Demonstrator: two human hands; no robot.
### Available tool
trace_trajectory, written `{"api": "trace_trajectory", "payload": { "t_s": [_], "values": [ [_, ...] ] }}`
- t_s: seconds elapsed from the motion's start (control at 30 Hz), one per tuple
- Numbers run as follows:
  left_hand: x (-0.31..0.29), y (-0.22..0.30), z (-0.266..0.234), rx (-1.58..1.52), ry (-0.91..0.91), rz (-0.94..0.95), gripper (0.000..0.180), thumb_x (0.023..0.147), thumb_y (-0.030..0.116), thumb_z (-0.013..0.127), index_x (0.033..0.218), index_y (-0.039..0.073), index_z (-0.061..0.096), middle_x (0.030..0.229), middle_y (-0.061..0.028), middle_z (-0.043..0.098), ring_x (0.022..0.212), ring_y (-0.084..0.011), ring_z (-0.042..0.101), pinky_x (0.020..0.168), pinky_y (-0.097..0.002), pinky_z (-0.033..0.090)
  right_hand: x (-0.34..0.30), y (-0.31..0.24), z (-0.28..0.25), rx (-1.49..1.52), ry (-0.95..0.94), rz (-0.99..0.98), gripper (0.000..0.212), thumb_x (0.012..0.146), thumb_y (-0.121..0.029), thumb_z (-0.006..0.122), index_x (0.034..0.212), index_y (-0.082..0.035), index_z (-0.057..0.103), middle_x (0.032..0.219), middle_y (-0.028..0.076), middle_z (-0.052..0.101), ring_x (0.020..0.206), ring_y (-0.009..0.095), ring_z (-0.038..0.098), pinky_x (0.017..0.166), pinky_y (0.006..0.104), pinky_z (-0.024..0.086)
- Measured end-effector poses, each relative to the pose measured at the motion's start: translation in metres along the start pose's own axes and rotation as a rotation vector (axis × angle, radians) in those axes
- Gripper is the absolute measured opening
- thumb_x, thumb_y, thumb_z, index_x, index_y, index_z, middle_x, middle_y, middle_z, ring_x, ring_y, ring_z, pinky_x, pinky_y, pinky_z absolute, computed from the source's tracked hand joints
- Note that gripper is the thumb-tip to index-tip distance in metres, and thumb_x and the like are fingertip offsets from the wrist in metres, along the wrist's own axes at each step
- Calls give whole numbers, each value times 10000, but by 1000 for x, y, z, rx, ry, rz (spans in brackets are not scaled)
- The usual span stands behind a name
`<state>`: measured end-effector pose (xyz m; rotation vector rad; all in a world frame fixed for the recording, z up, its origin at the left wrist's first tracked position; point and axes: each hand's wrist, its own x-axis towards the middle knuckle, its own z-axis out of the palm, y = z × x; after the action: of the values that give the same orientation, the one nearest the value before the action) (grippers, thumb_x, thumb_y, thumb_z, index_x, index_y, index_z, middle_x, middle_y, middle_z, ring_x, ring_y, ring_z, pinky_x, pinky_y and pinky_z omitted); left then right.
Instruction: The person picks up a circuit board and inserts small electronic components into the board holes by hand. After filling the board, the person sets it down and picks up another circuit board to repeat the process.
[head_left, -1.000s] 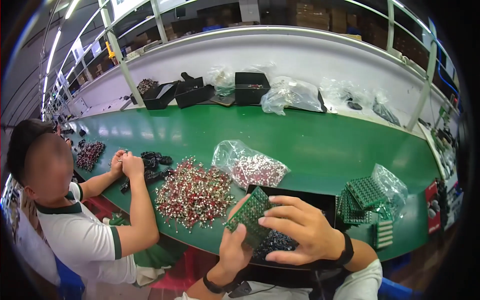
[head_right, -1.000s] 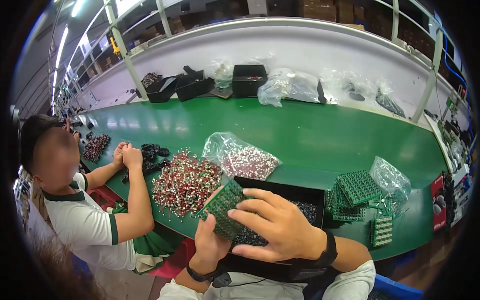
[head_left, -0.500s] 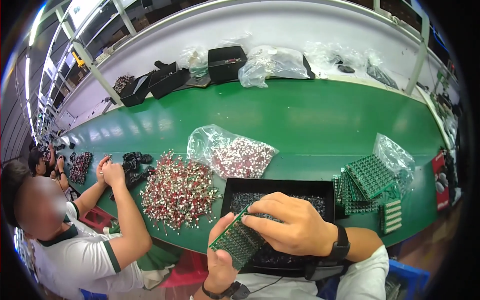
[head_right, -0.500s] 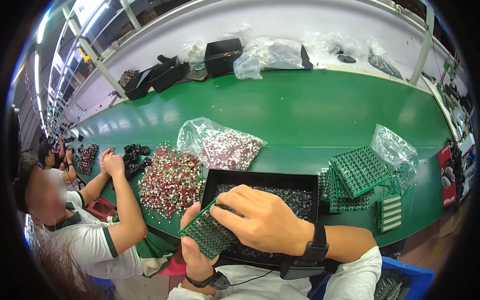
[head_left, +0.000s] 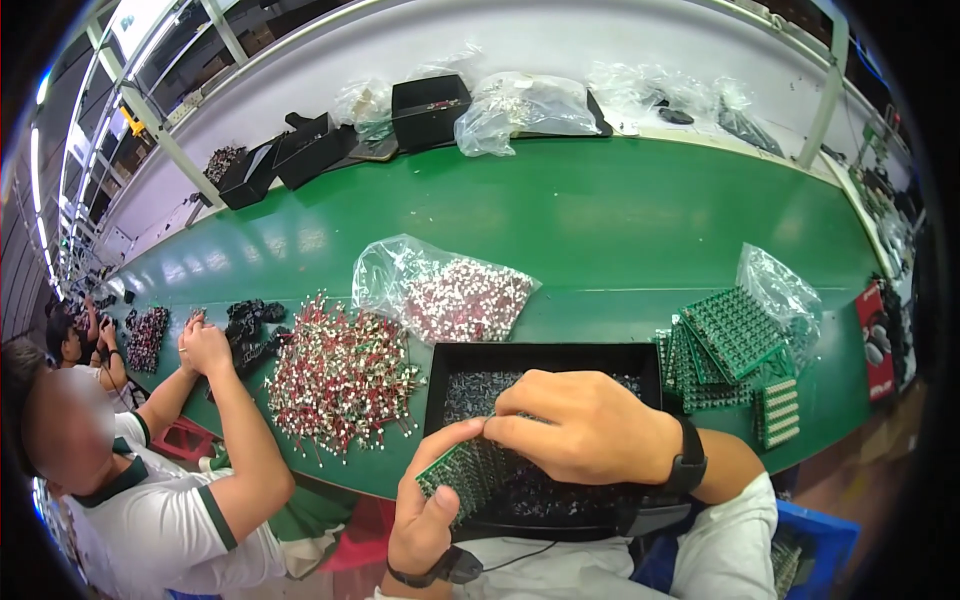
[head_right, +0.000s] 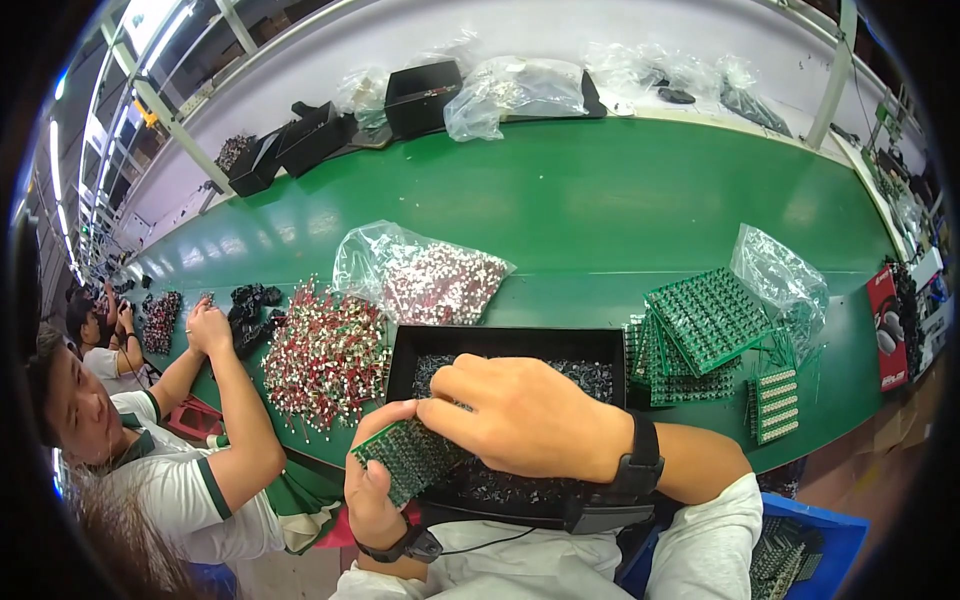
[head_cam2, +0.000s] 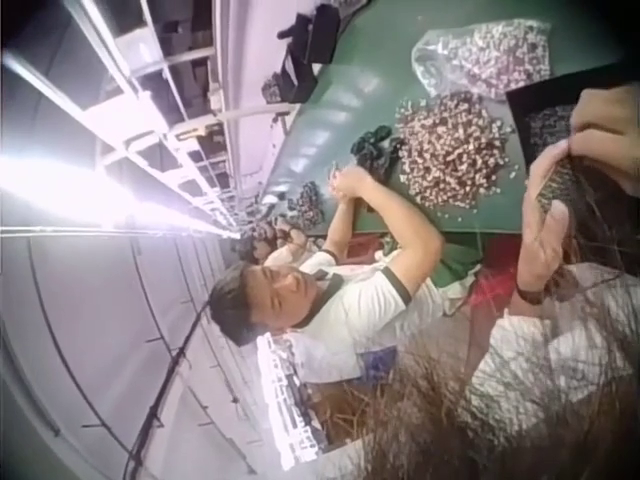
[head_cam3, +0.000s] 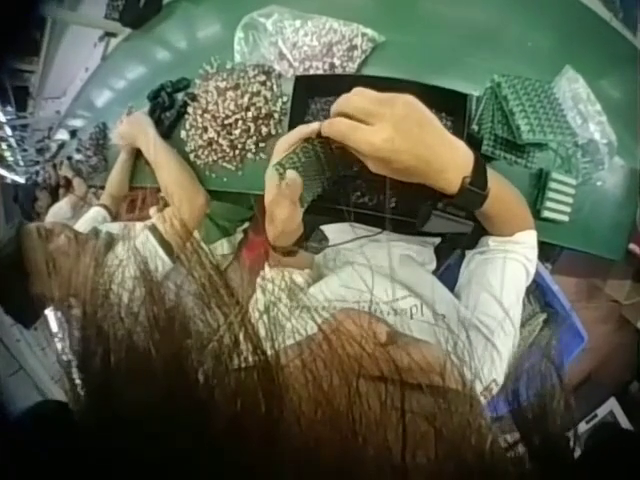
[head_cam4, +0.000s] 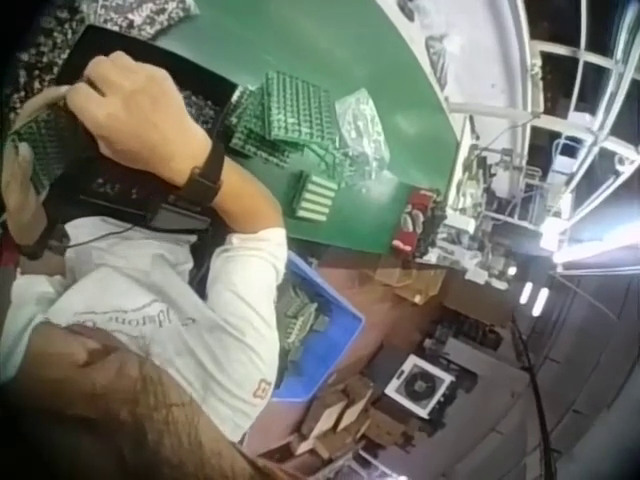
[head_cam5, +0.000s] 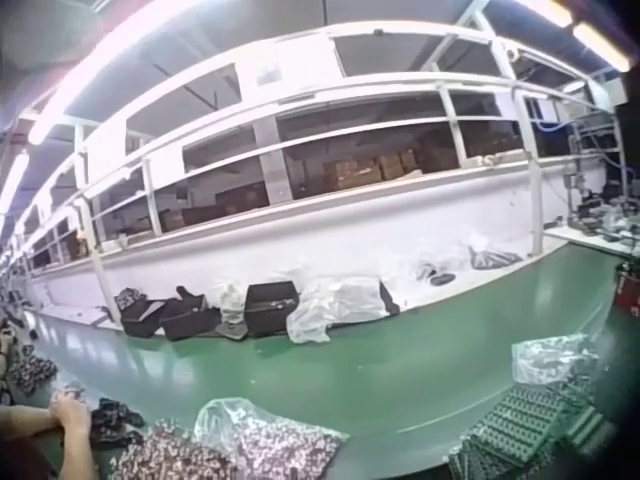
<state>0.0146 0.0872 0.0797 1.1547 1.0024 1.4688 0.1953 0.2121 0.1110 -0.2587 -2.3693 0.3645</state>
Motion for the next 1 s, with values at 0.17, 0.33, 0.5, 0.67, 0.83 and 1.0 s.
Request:
{"api": "trace_trajectory", "payload": {
  "t_s": [0.17,0.33,0.5,0.67,0.83,1.0],
  "values": [
    [4,1,-3,-41,-35,-86,683,946,427,580,1356,-109,477,1318,-173,567,1234,-221,531,1077,-335,371,-1,9,1,85,-48,27,189,753,-41,731,919,-38,639,856,63,593,730,225,629,558,323,524],
    [3,3,2,-84,-33,-124,674,918,393,598,1347,-112,479,1284,-178,590,1189,-217,562,1052,-334,398,-2,9,1,194,-45,38,162,757,-41,729,832,-42,585,793,72,537,669,244,593,527,345,499],
    [6,4,3,-143,17,-158,660,898,358,616,1351,-100,475,1247,-184,607,1130,-212,595,1002,-323,442,-1,11,4,173,-80,112,187,752,-57,733,847,-49,573,791,76,525,695,254,589,555,359,495],
    [4,0,1,-139,88,-142,640,893,338,607,1349,-94,482,1247,-173,605,1135,-211,590,1010,-325,436,-2,12,6,59,-92,126,191,754,-75,740,860,-49,584,806,69,541,761,242,597,620,353,512],
    [2,-2,3,-58,83,-161,630,888,330,602,1343,-93,497,1291,-162,584,1177,-206,562,1035,-325,408,-7,14,14,55,-89,103,197,759,-81,741,884,-36,595,827,73,569,766,244,600,619,346,519],
    [2,-2,1,-59,67,-168,625,883,318,597,1341,-96,497,1286,-161,589,1169,-199,565,1028,-317,412,-6,13,11,91,-108,122,190,768,-70,727,885,-29,583,793,82,547,724,260,593,579,356,508]
  ]
}}
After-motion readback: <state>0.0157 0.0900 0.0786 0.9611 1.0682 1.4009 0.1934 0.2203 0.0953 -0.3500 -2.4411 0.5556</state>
